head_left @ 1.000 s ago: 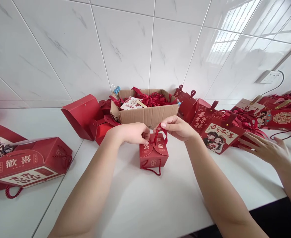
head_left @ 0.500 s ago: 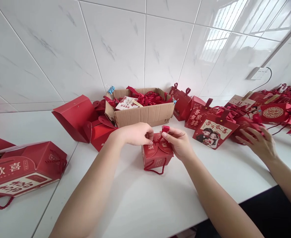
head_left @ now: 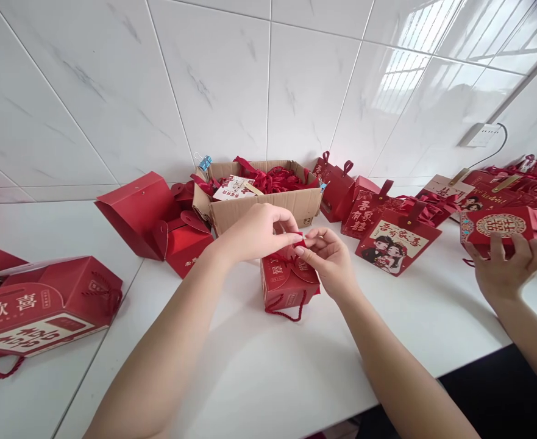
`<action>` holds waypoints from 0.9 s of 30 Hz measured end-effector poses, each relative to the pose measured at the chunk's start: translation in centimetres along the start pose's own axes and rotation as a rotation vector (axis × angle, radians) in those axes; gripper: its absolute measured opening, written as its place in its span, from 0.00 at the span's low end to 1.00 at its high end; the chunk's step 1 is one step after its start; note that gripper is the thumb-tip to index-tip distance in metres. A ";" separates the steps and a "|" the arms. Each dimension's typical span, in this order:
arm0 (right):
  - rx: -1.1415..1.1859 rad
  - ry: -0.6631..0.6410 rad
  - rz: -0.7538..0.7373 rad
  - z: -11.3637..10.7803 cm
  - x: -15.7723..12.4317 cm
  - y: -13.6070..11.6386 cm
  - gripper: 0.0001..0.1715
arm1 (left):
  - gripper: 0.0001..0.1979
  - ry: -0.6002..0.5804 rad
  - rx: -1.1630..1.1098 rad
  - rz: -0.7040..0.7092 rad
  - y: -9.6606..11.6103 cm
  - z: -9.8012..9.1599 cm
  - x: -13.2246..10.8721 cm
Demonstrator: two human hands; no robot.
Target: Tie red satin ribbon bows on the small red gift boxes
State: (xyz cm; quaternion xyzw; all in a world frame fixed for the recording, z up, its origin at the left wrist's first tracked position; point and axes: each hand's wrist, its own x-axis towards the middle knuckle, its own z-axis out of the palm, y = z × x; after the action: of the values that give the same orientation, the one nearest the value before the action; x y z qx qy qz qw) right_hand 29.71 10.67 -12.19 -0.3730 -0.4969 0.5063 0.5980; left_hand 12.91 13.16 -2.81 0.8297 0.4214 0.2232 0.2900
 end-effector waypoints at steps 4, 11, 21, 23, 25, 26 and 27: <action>-0.154 -0.021 0.023 -0.2 -0.1 0.0 0.17 | 0.09 0.058 0.010 0.015 -0.2 0.2 0.2; -0.163 -0.064 0.014 0.0 0.0 -0.2 0.08 | 0.08 0.092 0.027 0.070 -0.4 -0.1 0.2; -0.105 -0.025 0.112 -0.2 0.1 0.3 0.12 | 0.09 0.077 0.035 0.060 -0.1 -0.2 0.0; -0.101 -0.037 0.100 -0.1 0.1 0.3 0.13 | 0.10 0.069 0.033 0.061 -0.2 -0.2 0.1; -0.093 -0.024 0.091 0.0 0.2 0.4 0.12 | 0.11 0.026 0.025 0.027 -0.5 -0.4 0.1; -0.084 -0.013 0.088 0.1 0.2 0.4 0.12 | 0.12 -0.015 0.023 -0.004 -0.7 -0.6 0.0; -0.069 -0.005 0.085 0.2 0.2 0.4 0.11 | 0.14 -0.073 0.027 -0.043 -0.9 -0.8 0.0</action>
State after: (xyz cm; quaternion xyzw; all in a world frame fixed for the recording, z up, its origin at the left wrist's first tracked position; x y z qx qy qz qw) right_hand 29.43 10.96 -12.47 -0.4131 -0.4994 0.5147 0.5613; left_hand 11.89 13.83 -2.84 0.8320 0.4311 0.1807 0.2986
